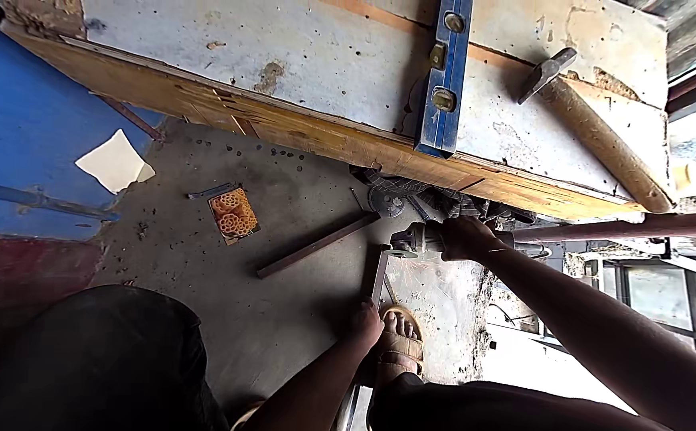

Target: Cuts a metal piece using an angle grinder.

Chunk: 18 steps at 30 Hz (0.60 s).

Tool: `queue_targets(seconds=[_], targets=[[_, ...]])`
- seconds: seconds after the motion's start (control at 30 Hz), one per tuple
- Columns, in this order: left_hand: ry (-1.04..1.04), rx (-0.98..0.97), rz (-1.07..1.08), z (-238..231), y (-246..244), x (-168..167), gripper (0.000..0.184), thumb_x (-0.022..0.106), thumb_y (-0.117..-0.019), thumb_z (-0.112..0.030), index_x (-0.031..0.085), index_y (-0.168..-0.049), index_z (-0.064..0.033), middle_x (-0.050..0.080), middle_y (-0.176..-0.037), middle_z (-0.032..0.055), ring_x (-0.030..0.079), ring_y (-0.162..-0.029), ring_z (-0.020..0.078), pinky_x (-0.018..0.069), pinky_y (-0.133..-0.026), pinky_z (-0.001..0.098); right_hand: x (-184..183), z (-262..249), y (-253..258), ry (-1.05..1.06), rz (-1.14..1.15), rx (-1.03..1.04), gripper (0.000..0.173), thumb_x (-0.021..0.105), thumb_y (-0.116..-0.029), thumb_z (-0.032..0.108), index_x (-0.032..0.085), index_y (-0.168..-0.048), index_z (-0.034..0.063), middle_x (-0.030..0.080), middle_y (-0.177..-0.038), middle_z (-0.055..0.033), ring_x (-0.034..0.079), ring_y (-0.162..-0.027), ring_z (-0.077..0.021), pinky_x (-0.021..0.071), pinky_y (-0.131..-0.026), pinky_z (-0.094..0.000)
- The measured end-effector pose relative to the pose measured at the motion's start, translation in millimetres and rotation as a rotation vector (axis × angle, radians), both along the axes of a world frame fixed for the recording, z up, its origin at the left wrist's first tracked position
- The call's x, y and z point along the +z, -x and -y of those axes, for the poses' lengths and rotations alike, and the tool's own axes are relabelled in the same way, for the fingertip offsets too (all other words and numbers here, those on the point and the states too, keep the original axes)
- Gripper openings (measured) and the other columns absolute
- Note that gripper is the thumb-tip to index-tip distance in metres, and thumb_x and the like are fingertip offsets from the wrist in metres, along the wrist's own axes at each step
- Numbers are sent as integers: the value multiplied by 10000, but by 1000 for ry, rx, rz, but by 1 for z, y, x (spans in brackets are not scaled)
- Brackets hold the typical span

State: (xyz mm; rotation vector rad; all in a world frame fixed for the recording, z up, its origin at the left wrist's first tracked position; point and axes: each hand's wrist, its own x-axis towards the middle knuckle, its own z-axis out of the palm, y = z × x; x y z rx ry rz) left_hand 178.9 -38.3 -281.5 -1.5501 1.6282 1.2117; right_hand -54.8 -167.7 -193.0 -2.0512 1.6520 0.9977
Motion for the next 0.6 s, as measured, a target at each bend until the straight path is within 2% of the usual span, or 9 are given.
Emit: queue_targets(seconds=[0.13,0.27,0.33,0.4,0.6], targets=[[9,-14,11,2,-2,8,658,613,-971,-299,395,-1478,59,606,-1376,210,612,-1284,314,515,-1044,462,2,0,-4,-4,5,-8,772,838,-703,356,541,-1408,248,695,-984,-128,698,-917,-340,553,-771,-556],[18,-7,10,0,-2,7,630,603,-975,-306,423,-1460,53,609,-1370,207,621,-1271,317,529,-1027,472,5,-1,-9,-4,5,-16,722,832,-728,338,557,-1382,203,692,-1013,-140,692,-942,-346,549,-798,-557],[17,2,14,0,-2,8,637,610,-973,-295,410,-1469,52,599,-1381,210,617,-1275,320,529,-1027,464,11,-1,-15,-11,1,-29,639,839,-755,333,594,-1321,162,696,-1025,-152,693,-965,-359,551,-807,-565],[18,-10,19,1,-2,9,627,606,-969,-292,417,-1460,48,602,-1378,205,622,-1270,317,540,-1012,461,8,-1,-17,2,-1,-18,689,834,-745,332,569,-1363,184,697,-1039,-149,696,-963,-355,556,-800,-559],[-2,-18,21,3,0,8,637,620,-964,-288,421,-1462,55,601,-1386,207,609,-1286,319,517,-1041,470,3,-4,-21,13,36,-61,688,835,-746,306,561,-1367,190,694,-1054,-160,694,-963,-372,555,-768,-585]])
